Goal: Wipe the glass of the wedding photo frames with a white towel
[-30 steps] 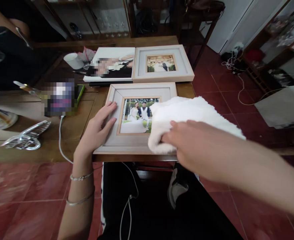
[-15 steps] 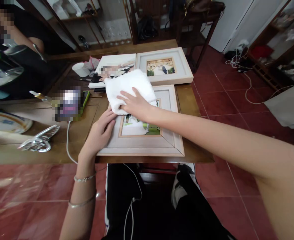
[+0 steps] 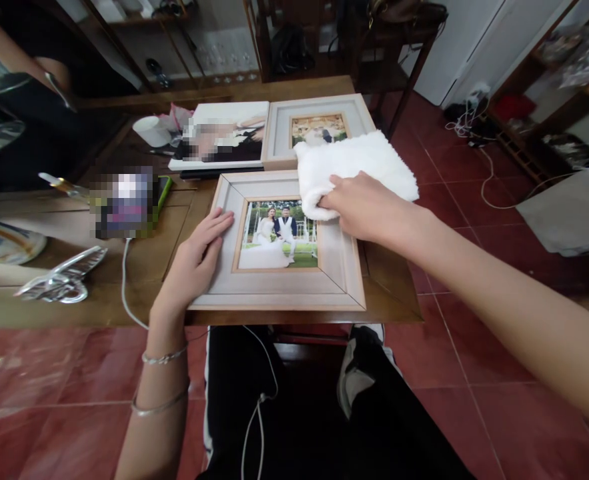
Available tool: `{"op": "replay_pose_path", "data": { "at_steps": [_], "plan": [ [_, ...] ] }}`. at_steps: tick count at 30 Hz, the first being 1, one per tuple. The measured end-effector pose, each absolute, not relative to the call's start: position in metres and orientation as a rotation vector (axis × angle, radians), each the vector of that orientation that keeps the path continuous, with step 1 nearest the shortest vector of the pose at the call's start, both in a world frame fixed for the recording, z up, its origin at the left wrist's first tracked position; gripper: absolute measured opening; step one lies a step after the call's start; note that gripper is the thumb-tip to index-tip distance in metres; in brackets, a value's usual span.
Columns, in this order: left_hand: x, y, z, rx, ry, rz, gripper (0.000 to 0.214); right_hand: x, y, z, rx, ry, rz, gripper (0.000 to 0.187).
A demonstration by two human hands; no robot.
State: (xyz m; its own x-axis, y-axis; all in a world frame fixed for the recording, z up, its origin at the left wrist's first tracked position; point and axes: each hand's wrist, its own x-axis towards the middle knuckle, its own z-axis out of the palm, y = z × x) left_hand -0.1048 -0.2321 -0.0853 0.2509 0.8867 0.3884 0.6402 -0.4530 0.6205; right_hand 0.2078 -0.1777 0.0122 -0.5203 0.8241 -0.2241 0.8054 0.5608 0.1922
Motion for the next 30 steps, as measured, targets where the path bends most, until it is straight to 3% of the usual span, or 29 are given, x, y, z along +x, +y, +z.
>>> {"op": "replay_pose_path", "data": {
  "at_steps": [4,12,15,21,30],
  "plan": [
    [-0.102,-0.233,-0.085,2.152,1.415,1.078,0.041,0.197,-0.211,0.016,1.256,2.497,0.087,0.055],
    [-0.101,-0.234,-0.086,2.141,1.424,1.084,0.041,0.162,-0.303,0.026,1.243,2.355,-0.26,0.036],
    [-0.102,-0.234,-0.085,2.161,1.424,1.058,0.041,0.163,-0.314,0.023,1.181,2.419,-0.238,0.041],
    [-0.105,-0.234,-0.083,2.198,1.415,0.994,0.043,0.175,-0.272,0.004,1.296,2.508,-0.032,0.064],
    [-0.105,-0.234,-0.082,2.188,1.407,0.999,0.043,0.183,-0.159,-0.011,1.492,2.663,0.145,0.063]
  ]
}}
